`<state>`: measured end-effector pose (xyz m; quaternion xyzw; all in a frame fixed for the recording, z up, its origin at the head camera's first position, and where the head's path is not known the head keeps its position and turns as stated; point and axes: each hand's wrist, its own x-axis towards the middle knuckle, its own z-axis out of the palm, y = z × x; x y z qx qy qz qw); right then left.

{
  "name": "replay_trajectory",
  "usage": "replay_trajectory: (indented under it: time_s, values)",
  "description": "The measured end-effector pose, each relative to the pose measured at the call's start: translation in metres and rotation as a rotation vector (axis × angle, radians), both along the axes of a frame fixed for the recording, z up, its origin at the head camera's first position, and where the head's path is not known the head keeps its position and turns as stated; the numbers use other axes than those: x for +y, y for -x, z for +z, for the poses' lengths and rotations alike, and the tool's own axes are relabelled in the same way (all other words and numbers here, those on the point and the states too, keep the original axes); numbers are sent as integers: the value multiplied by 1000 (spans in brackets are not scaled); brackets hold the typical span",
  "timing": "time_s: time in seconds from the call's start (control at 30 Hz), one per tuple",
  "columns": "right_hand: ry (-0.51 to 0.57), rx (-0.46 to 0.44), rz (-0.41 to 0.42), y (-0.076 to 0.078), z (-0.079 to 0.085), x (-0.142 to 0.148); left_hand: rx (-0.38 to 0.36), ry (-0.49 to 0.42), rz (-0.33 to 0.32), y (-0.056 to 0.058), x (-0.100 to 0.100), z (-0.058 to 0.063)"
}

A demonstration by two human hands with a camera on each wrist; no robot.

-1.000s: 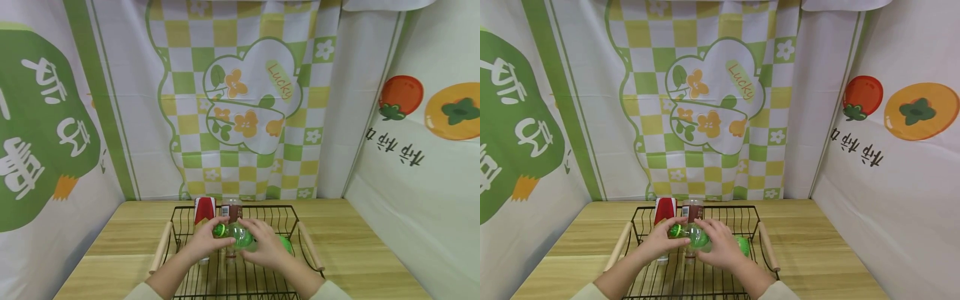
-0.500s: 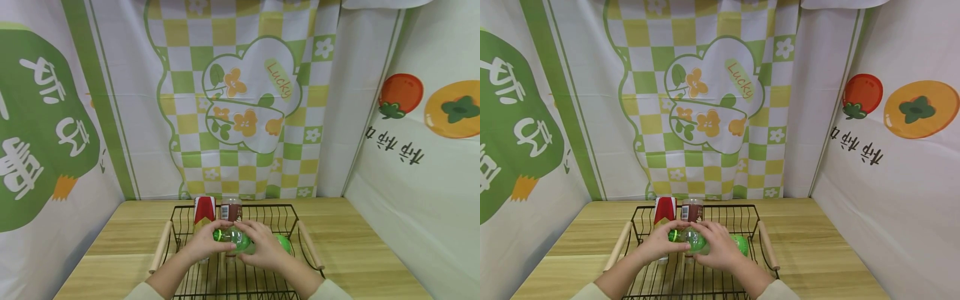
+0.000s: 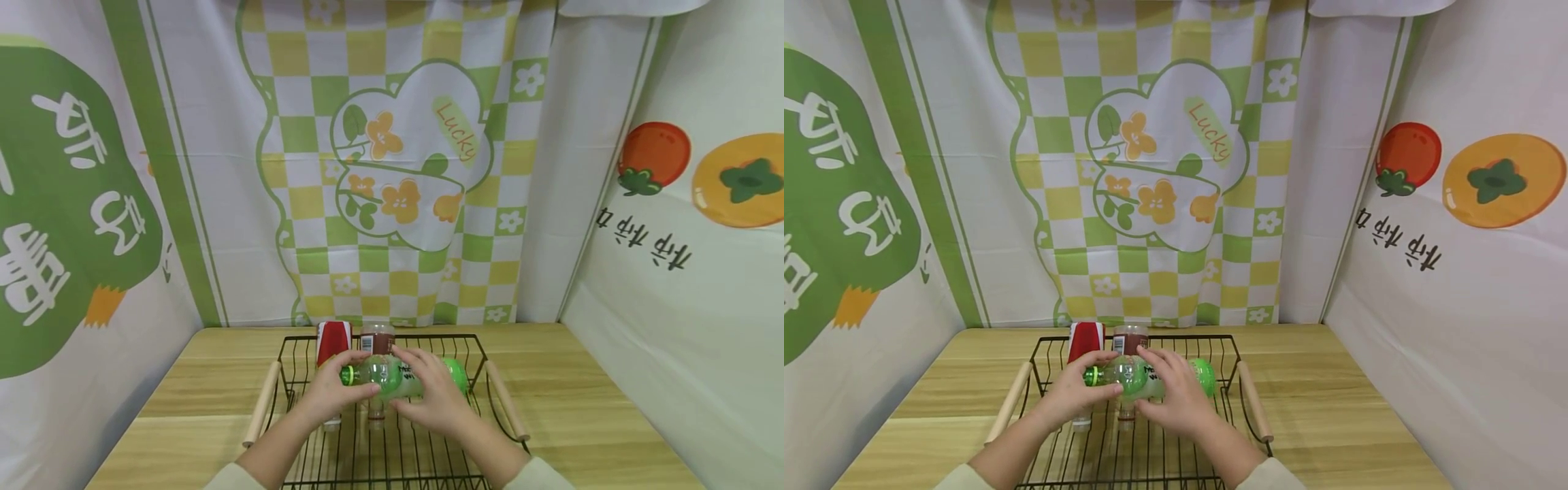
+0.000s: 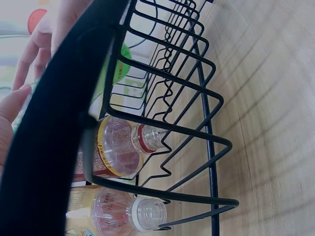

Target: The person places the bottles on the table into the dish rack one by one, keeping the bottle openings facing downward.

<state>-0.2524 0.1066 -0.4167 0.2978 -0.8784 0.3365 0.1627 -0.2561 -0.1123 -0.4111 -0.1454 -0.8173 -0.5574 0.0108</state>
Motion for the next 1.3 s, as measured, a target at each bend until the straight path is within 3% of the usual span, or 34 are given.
replay_trajectory:
  time_s: [0.23,0.37,0.5,0.73,0.83,1.13,1.3]
  values:
    - [130,147,-59,2,-1,1,-21,-76,105,0,-1,3]
    - [183,159,-92,2,-1,1,-26,-150,152,0,-2,5]
    - [218,77,-113,0,0,0,-14,-200,188,0,-3,6]
    - [274,-207,-119,-2,3,-1,1,-252,211,-2,-5,8]
    - [301,-288,-124,0,3,-2,5,-266,216,-2,-5,7]
    - [381,-383,-120,4,3,-2,22,-205,211,-4,-3,6]
    - [419,-391,-107,4,2,-2,3,-182,138,-6,1,4]
